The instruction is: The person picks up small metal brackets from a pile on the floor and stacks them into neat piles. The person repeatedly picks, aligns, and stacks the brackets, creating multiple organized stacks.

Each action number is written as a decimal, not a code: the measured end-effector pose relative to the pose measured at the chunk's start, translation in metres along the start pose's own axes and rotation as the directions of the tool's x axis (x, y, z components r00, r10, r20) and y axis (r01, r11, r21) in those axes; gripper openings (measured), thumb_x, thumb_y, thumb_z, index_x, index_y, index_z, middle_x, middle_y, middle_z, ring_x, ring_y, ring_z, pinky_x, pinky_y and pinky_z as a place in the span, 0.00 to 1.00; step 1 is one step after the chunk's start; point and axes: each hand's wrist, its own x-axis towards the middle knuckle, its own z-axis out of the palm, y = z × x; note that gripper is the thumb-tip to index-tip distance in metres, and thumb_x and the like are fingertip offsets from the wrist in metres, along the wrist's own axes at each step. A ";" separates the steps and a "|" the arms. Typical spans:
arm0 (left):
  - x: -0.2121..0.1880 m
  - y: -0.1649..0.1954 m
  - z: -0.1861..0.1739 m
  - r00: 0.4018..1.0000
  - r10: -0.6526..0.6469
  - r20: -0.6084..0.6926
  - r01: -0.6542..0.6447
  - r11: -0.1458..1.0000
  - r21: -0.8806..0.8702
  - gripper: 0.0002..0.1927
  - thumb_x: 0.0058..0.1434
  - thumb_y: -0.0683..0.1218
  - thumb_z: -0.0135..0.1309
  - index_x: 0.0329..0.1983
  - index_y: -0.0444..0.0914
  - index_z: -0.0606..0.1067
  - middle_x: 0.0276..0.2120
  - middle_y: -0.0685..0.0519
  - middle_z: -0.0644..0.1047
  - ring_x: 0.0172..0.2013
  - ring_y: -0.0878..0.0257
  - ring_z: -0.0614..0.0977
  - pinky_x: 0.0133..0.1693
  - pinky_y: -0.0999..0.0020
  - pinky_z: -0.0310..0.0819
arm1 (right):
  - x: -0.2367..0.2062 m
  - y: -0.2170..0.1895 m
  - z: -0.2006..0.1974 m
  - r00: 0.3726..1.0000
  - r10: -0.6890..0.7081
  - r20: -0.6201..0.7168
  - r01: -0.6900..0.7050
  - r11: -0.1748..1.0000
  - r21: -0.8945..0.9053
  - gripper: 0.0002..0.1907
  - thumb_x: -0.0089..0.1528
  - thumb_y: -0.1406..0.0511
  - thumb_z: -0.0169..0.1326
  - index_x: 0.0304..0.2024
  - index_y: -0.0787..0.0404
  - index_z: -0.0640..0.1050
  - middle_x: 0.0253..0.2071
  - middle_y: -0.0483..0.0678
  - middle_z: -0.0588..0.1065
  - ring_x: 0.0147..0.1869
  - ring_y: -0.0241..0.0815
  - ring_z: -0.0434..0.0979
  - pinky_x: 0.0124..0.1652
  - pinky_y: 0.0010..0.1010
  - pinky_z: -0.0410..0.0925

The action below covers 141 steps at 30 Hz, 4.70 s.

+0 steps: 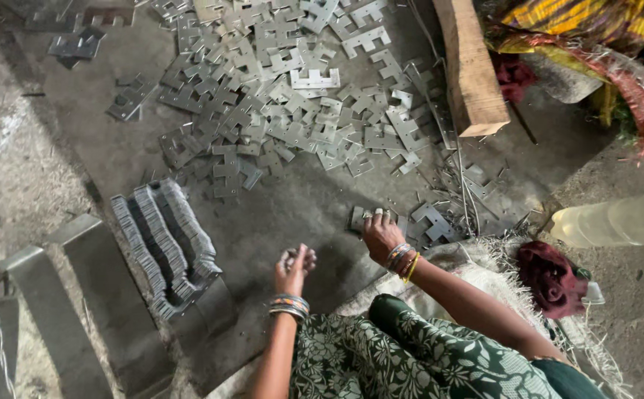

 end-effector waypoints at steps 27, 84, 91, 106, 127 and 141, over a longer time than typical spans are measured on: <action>0.042 -0.004 -0.062 0.989 0.139 0.041 -0.138 0.990 -0.026 0.17 0.63 0.37 0.55 0.55 0.34 0.70 0.38 0.44 0.83 0.31 0.53 0.85 0.32 0.57 0.81 | -0.006 0.164 -0.019 0.628 0.773 0.087 -0.728 0.544 0.417 0.28 0.57 0.57 0.58 0.61 0.51 0.76 0.41 0.64 0.78 0.46 0.66 0.79 0.46 0.53 0.73; 0.014 0.010 -0.056 0.931 0.345 -0.123 -0.225 0.805 0.549 0.26 0.56 0.50 0.65 0.55 0.37 0.75 0.48 0.42 0.81 0.49 0.52 0.83 0.53 0.58 0.74 | 0.080 0.130 -0.052 0.959 0.277 0.059 -0.276 0.864 0.422 0.23 0.63 0.56 0.53 0.62 0.48 0.77 0.26 0.57 0.78 0.27 0.50 0.79 0.31 0.42 0.72; 0.012 0.010 -0.026 0.974 0.216 0.070 -0.219 0.810 0.544 0.26 0.50 0.49 0.67 0.53 0.41 0.76 0.44 0.42 0.82 0.44 0.51 0.84 0.48 0.55 0.79 | 0.226 0.042 -0.089 0.906 0.283 0.316 -0.424 0.618 0.662 0.29 0.63 0.67 0.50 0.68 0.45 0.71 0.31 0.47 0.79 0.21 0.37 0.71 0.18 0.30 0.67; 0.034 0.009 -0.031 0.864 0.486 -0.133 -0.413 0.834 0.365 0.17 0.56 0.39 0.62 0.49 0.34 0.76 0.34 0.46 0.84 0.31 0.60 0.86 0.35 0.63 0.81 | -0.137 0.077 -0.002 0.918 0.295 0.267 -0.396 0.625 0.673 0.34 0.56 0.63 0.56 0.67 0.48 0.68 0.20 0.57 0.76 0.20 0.52 0.75 0.25 0.41 0.70; -0.017 0.029 -0.034 0.990 0.104 0.097 -0.080 0.970 -0.231 0.31 0.53 0.37 0.61 0.60 0.37 0.65 0.41 0.46 0.81 0.36 0.56 0.84 0.35 0.62 0.83 | 0.029 0.013 0.004 0.912 -0.396 -0.105 0.398 0.917 -0.003 0.32 0.54 0.69 0.49 0.62 0.65 0.68 0.66 0.62 0.67 0.69 0.58 0.67 0.64 0.45 0.65; 0.011 -0.023 -0.027 0.980 0.182 0.085 -0.194 0.967 0.162 0.43 0.52 0.52 0.69 0.67 0.31 0.67 0.46 0.37 0.78 0.38 0.54 0.77 0.38 0.60 0.73 | 0.052 0.010 -0.015 0.858 0.153 0.491 -0.511 0.147 0.847 0.16 0.56 0.70 0.66 0.47 0.66 0.83 0.35 0.51 0.82 0.30 0.35 0.74 0.28 0.28 0.69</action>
